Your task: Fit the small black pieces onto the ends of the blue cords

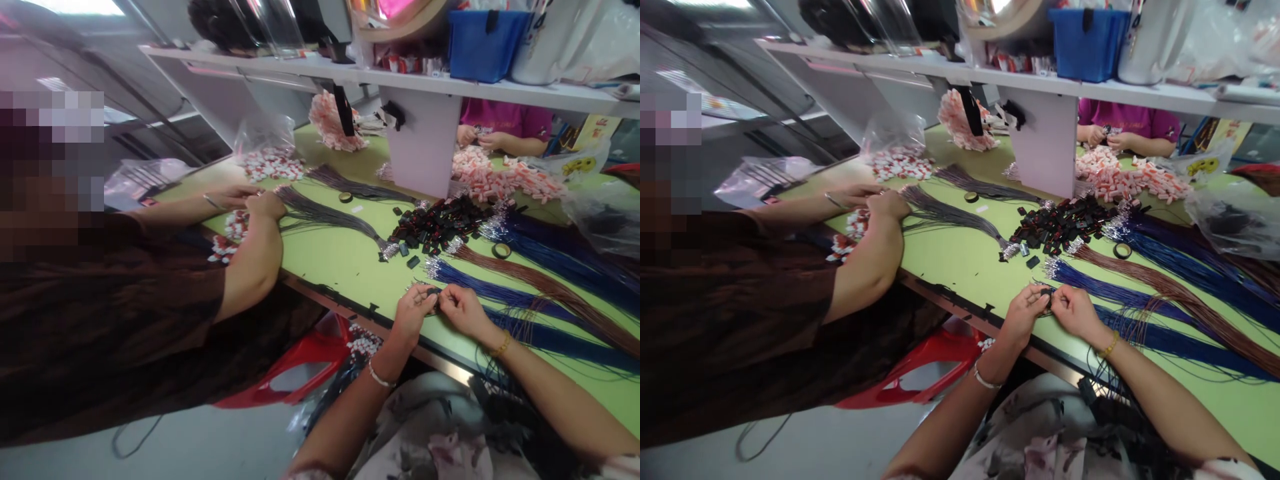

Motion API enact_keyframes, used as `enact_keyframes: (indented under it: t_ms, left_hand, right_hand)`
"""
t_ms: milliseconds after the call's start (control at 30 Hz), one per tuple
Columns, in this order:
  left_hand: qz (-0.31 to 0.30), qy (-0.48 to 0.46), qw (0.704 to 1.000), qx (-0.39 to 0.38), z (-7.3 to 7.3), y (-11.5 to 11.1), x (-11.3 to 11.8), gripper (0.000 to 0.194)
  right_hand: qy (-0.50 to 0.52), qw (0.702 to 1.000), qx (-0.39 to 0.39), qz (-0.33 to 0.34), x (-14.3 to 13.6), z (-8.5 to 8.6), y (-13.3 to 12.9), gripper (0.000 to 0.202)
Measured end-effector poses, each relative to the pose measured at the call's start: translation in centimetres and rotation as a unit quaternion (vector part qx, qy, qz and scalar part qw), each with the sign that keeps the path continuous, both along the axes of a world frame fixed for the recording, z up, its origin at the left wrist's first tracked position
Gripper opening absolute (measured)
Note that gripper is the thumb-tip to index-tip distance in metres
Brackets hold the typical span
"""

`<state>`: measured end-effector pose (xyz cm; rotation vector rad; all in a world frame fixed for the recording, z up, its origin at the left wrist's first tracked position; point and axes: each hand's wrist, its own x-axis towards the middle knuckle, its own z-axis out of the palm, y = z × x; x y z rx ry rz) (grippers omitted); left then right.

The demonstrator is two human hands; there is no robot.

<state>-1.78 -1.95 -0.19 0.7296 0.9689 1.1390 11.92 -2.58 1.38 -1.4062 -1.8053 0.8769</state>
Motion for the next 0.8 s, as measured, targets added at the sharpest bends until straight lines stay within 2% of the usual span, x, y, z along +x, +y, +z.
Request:
enact_keyframes:
  t_ms: [100,233,300,367,500,700,800]
  left_hand:
    - [-0.002,0.006,1.000,0.003,0.0,0.1,0.0,0.035]
    - [-0.014,0.032,0.999,0.015,0.5,0.1,-0.3,0.030]
    - [-0.015,0.059,0.997,0.054,0.9,0.2,-0.6,0.026]
    - [-0.030,0.108,0.987,0.116,1.3,0.5,-0.9,0.023]
    - [-0.053,0.217,0.955,0.193,1.5,0.9,-1.1,0.018]
    - [-0.064,0.274,0.937,0.209,1.6,0.3,-1.5,0.016]
    - [-0.083,0.291,0.929,0.214,2.1,-0.1,-2.0,0.016]
  right_hand:
    - [-0.010,1.000,0.008,0.005,0.1,0.1,0.1,0.022]
    - [-0.025,0.999,0.018,0.044,1.6,1.2,0.9,0.020]
    - [-0.026,0.999,0.021,0.031,3.1,1.9,1.7,0.021]
    - [-0.074,0.996,0.034,0.017,4.7,2.2,2.5,0.019]
    - [-0.204,0.977,0.045,0.034,6.5,1.7,3.3,0.011]
    - [-0.322,0.945,0.065,0.013,5.9,0.8,2.8,0.011]
    - [-0.329,0.941,0.076,0.013,5.9,0.9,2.7,0.016]
